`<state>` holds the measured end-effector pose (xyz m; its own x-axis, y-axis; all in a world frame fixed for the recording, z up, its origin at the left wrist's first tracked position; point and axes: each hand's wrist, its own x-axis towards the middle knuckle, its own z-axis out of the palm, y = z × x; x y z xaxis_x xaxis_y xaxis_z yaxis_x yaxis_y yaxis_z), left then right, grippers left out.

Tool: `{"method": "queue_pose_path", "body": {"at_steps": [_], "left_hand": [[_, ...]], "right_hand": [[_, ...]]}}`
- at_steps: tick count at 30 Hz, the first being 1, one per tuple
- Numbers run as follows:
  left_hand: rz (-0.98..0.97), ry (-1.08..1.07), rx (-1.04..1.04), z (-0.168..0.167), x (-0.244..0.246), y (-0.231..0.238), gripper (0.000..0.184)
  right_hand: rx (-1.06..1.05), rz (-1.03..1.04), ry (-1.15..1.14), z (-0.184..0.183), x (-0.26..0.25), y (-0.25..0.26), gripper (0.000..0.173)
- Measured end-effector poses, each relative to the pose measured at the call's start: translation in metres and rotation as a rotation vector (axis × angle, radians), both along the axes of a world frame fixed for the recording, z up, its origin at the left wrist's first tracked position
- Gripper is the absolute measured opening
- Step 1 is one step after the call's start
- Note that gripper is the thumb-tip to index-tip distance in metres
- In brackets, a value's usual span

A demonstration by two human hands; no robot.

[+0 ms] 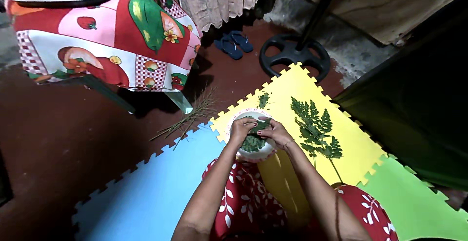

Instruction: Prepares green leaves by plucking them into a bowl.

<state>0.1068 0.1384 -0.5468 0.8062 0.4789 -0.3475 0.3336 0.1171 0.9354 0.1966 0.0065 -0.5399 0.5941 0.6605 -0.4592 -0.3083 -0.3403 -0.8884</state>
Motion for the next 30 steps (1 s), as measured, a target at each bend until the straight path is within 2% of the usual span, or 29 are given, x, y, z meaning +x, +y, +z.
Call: {"method": "queue_pose_path", "body": {"at_steps": [2, 6, 10, 18, 26, 30], "left_hand": [[-0.006, 0.030, -0.040, 0.000, 0.000, 0.000, 0.018], [-0.003, 0.053, -0.060, 0.000, 0.002, -0.006, 0.019], [-0.051, 0.066, -0.015, -0.001, 0.004, -0.008, 0.020], [0.015, 0.061, -0.036, 0.002, 0.004, -0.008, 0.013], [0.112, 0.092, -0.018, -0.012, -0.006, 0.003, 0.012], [0.168, 0.101, -0.035, -0.020, -0.004, -0.001, 0.012]], "right_hand": [[0.062, 0.018, -0.106, -0.008, 0.000, -0.001, 0.063], [0.065, -0.034, -0.297, -0.021, -0.003, 0.000, 0.027], [0.034, -0.102, -0.346, -0.020, -0.007, 0.001, 0.015], [0.104, -0.193, -0.088, -0.015, -0.001, -0.001, 0.008], [0.055, -0.346, 0.006, -0.016, 0.008, -0.012, 0.011], [0.040, -0.259, 0.027, -0.013, 0.004, -0.016, 0.011]]}}
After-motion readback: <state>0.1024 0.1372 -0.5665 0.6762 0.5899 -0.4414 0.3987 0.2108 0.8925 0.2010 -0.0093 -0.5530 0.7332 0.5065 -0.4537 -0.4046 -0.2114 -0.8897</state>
